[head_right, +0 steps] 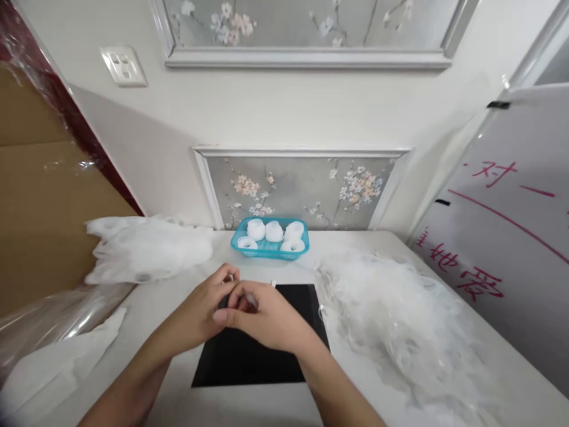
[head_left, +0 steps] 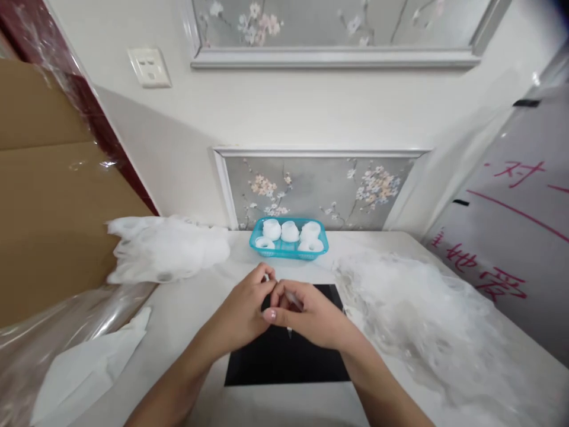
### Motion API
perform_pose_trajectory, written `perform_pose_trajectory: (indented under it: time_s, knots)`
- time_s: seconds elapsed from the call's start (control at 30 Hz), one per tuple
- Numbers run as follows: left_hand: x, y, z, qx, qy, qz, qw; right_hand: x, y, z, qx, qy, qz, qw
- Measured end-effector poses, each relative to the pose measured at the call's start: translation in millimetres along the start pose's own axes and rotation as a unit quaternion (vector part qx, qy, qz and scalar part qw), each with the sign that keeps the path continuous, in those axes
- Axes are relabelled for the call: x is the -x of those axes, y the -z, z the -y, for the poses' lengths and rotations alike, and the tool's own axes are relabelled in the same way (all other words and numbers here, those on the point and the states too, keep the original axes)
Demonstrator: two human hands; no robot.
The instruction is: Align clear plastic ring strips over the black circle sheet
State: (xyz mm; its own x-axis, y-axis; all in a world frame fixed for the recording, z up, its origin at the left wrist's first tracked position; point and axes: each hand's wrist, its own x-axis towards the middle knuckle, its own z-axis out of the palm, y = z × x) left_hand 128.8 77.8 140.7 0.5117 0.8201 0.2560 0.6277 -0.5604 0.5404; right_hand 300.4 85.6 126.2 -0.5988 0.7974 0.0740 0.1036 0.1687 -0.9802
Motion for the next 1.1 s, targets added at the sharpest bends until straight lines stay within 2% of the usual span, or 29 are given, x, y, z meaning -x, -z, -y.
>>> perform_pose_trajectory:
  time_s: [0.1, 0.23, 0.3, 0.47, 0.57, 0.7, 0.8, 0.87, 1.0, 1.1]
  knots:
    - [-2, 7.9, 9, -0.020, -0.011, 0.005, 1.000, -5, -5, -5, -0.020, 0.025, -0.017, 0.999]
    - [3, 17.2, 16, -0.102, 0.020, -0.039, 0.994, -10, -12, -12, -0.057, 0.044, -0.123, 0.990]
    - [6, 20.6, 17, -0.133, 0.022, -0.052, 0.990, -11, -14, -14, -0.080, 0.049, -0.140, 0.986]
    - [12, 21.6, 14, -0.161, 0.021, -0.041, 0.986, -6, -15, -9, -0.183, 0.021, -0.088, 0.979]
    - [15, 17.4, 9, -0.163, 0.014, -0.059, 0.985, -3, -14, -6, -0.265, 0.008, -0.056, 0.963]
    - [19, 11.4, 5, -0.148, 0.002, -0.063, 0.987, -2, -11, -7, -0.350, 0.002, 0.033, 0.936]
    - [19, 8.3, 7, -0.121, -0.015, -0.078, 0.989, -2, -7, -7, -0.368, -0.002, 0.094, 0.925]
    - [15, 6.5, 9, -0.084, -0.046, -0.070, 0.993, -1, -6, -6, -0.367, -0.001, 0.096, 0.925]
    - [4, 1.3, 13, 0.033, -0.119, 0.001, 0.992, 2, -8, -5, -0.368, 0.015, 0.111, 0.923]
    - [-3, -1.8, 16, 0.072, -0.129, -0.001, 0.989, 4, -12, -5, -0.330, 0.040, 0.097, 0.938]
